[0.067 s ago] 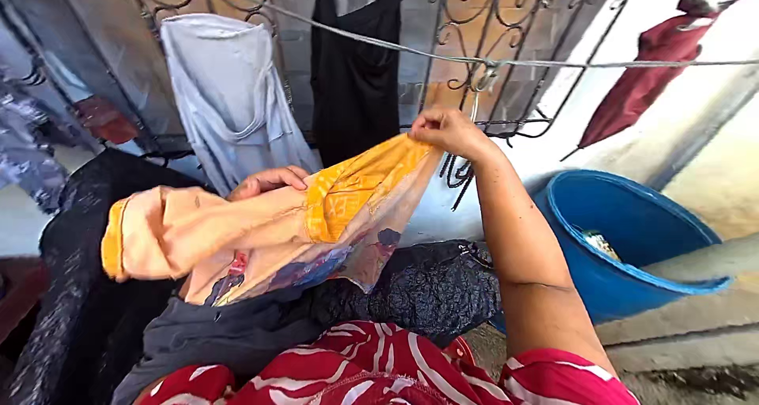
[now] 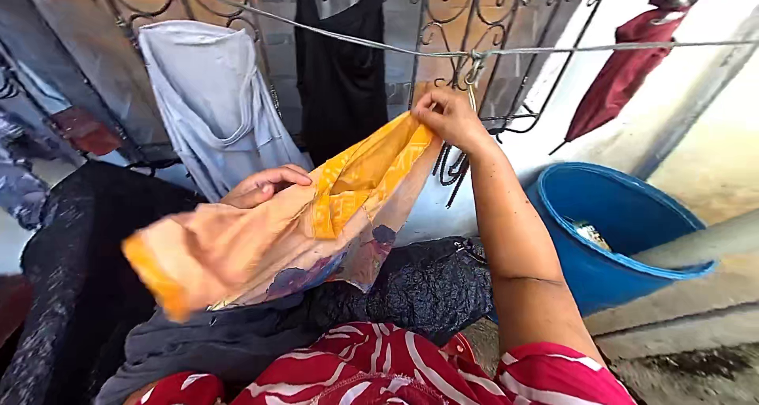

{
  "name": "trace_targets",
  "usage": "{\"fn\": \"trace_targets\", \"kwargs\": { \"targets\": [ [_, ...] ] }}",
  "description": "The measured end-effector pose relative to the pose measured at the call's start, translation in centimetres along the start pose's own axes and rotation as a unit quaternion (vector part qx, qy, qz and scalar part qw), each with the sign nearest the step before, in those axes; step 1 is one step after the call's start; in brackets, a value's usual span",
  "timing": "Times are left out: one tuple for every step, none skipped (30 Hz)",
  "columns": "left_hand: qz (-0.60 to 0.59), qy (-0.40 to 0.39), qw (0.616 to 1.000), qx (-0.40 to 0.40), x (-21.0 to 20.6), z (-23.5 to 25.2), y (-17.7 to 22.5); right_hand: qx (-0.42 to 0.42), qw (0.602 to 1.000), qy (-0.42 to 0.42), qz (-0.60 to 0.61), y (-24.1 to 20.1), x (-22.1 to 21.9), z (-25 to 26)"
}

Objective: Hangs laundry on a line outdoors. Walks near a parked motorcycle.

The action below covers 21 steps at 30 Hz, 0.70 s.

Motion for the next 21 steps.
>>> {"fn": "trace_targets", "kwargs": {
  "targets": [
    [0.015,0.017,1.0,0.019,-0.3,0.5,0.3,-0.018,0.999,0.035,-0.003,0.1,0.8,0.0],
    [0.036,0.032,0.998,0.036,-0.6,0.9,0.7,-0.039,0.997,0.06,-0.005,0.1,1.3,0.1],
    [0.052,0.05,0.996,0.043,-0.7,1.2,1.0,-0.059,0.995,0.081,-0.004,0.0,1.6,0.1],
    [0.068,0.055,0.995,0.036,-0.5,1.6,1.0,-0.076,0.992,0.097,0.001,-0.1,1.6,0.0],
    [0.079,0.057,0.995,0.027,-0.4,2.0,1.1,-0.092,0.99,0.109,0.018,-0.2,1.5,0.0],
    [0.088,0.061,0.994,0.019,-0.3,2.3,1.2,-0.102,0.987,0.112,0.055,-0.2,1.4,0.0],
    [0.094,0.07,0.993,0.016,-0.3,2.6,1.4,-0.102,0.984,0.099,0.106,-0.1,1.2,-0.1],
    [0.095,0.087,0.991,0.018,-0.4,2.8,1.7,-0.091,0.981,0.063,0.16,-0.2,1.1,-0.4],
    [0.094,0.116,0.989,0.022,-0.5,3.0,1.9,-0.071,0.975,0.012,0.209,-0.3,1.0,-0.7],
    [0.088,0.155,0.983,0.031,-0.6,3.2,2.0,-0.045,0.968,-0.045,0.244,-0.2,0.9,-1.1],
    [0.082,0.194,0.977,0.044,-0.7,3.4,2.1,-0.029,0.961,-0.089,0.259,0.1,0.8,-1.5],
    [0.078,0.22,0.971,0.056,-0.7,3.6,2.1,-0.022,0.962,-0.106,0.25,0.8,0.9,-1.7],
    [0.072,0.232,0.968,0.065,-0.7,3.6,1.9,-0.025,0.973,-0.09,0.211,1.8,1.1,-1.8],
    [0.061,0.228,0.969,0.069,-0.7,3.7,1.7,-0.036,0.987,-0.05,0.148,2.9,1.3,-1.7],
    [0.047,0.207,0.975,0.068,-0.7,3.8,1.4,-0.053,0.995,-0.008,0.087,4.1,1.5,-1.6],
    [0.041,0.174,0.982,0.065,-0.9,3.9,1.1,-0.068,0.996,0.03,0.051,5.1,1.7,-1.6],
    [0.049,0.134,0.988,0.065,-1.3,4.0,0.7,-0.08,0.993,0.073,0.041,5.9,2.0,-1.6],
    [0.065,0.096,0.991,0.069,-1.7,4.2,0.5,-0.089,0.987,0.126,0.049,6.5,2.6,-1.7],
    [0.079,0.059,0.993,0.071,-2.2,4.3,0.4,-0.094,0.976,0.185,0.065,7.0,3.5,-1.7],
    [0.091,0.032,0.993,0.073,-2.7,4.3,0.5,-0.095,0.96,0.248,0.088,7.4,4.6,-1.7],
    [0.1,0.016,0.992,0.071,-3.1,4.3,0.9,-0.097,0.938,0.311,0.117,7.9,6.0,-1.7]
  ]
}}
Point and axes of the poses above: each hand's wrist, its own z-axis towards the middle knuckle, its own x-axis out of the back of the hand, y = z × x, the point moved 3 cm from there along z, towards the middle knuckle, and after that the axes turned 3 degrees about -x, right-handed, at the moved point
